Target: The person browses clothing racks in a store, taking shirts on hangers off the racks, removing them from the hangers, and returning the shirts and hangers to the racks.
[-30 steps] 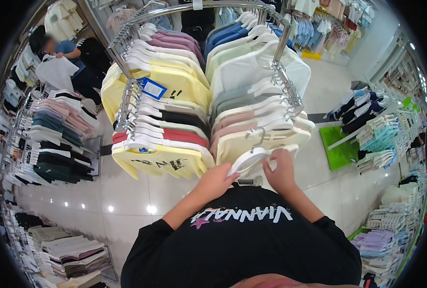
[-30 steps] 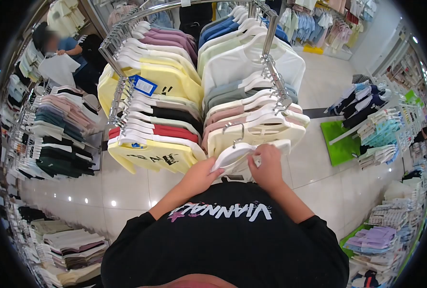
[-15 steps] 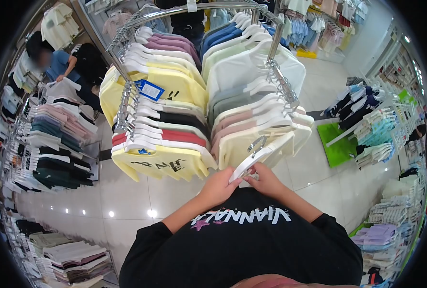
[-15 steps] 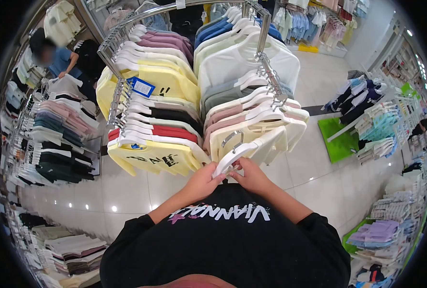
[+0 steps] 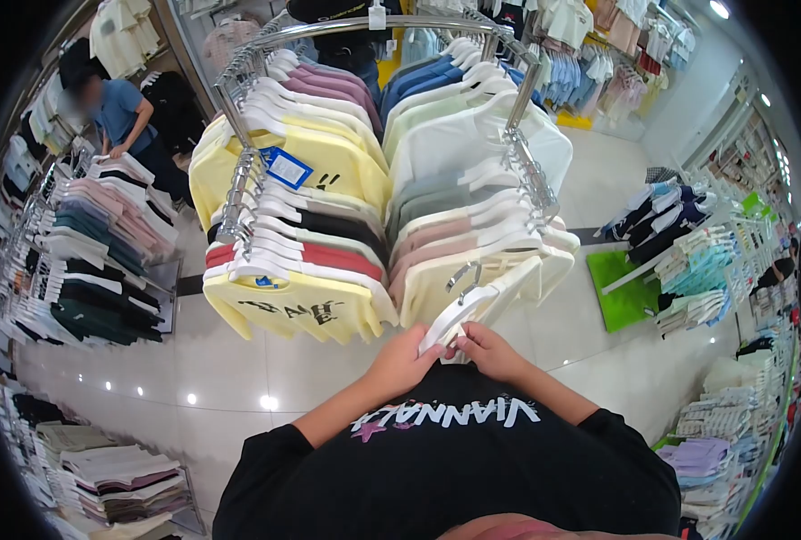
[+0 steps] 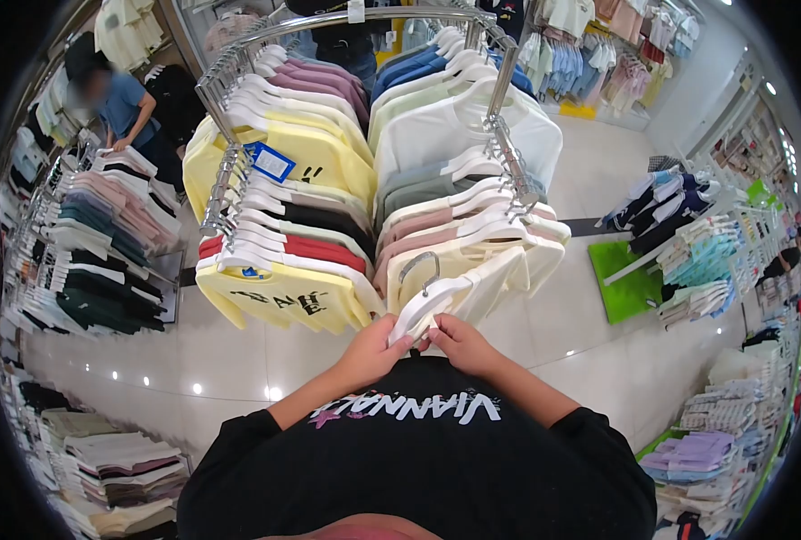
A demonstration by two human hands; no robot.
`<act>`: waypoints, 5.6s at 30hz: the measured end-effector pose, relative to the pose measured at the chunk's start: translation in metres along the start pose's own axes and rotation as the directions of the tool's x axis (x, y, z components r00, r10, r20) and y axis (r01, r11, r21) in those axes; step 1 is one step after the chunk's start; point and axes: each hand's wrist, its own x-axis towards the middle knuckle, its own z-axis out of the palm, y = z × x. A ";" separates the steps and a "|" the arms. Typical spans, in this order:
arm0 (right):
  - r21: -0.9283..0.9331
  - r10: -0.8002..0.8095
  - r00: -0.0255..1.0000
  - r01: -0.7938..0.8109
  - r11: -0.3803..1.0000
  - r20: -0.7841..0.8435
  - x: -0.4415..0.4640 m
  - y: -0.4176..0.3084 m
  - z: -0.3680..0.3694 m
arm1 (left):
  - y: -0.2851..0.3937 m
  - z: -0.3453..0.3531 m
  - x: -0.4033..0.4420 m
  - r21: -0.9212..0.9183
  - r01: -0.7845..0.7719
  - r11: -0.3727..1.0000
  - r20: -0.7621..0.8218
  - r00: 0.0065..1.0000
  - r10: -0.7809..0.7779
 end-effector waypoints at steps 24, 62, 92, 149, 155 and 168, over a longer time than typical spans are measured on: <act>-0.141 0.055 0.996 -0.044 0.989 0.075 -0.011 -0.063 0.018 | -0.005 0.004 -0.018 -0.070 0.011 0.997 -0.157 0.987 -0.022; -0.704 -0.511 0.715 0.036 0.709 -0.478 -0.048 -0.046 -0.063 | 0.045 -0.024 0.046 0.287 -0.151 0.946 0.045 0.988 0.145; -0.661 -0.093 0.683 -0.651 0.373 -0.725 -0.209 0.043 -0.421 | 0.084 0.211 0.284 0.863 -0.372 0.341 0.220 0.885 0.410; -0.618 -0.251 0.966 0.230 0.752 0.055 0.158 -0.014 -0.358 | 0.058 0.124 0.190 0.544 0.039 0.838 -0.514 0.805 0.296; -0.595 -0.202 0.979 0.161 0.787 -0.003 0.180 0.014 -0.340 | 0.028 0.058 0.247 0.595 -0.028 0.803 -0.439 0.826 0.354; -0.599 -0.182 0.839 -0.198 0.776 -0.513 0.162 0.017 -0.298 | -0.036 -0.011 0.300 0.613 -0.109 0.783 0.066 0.994 0.086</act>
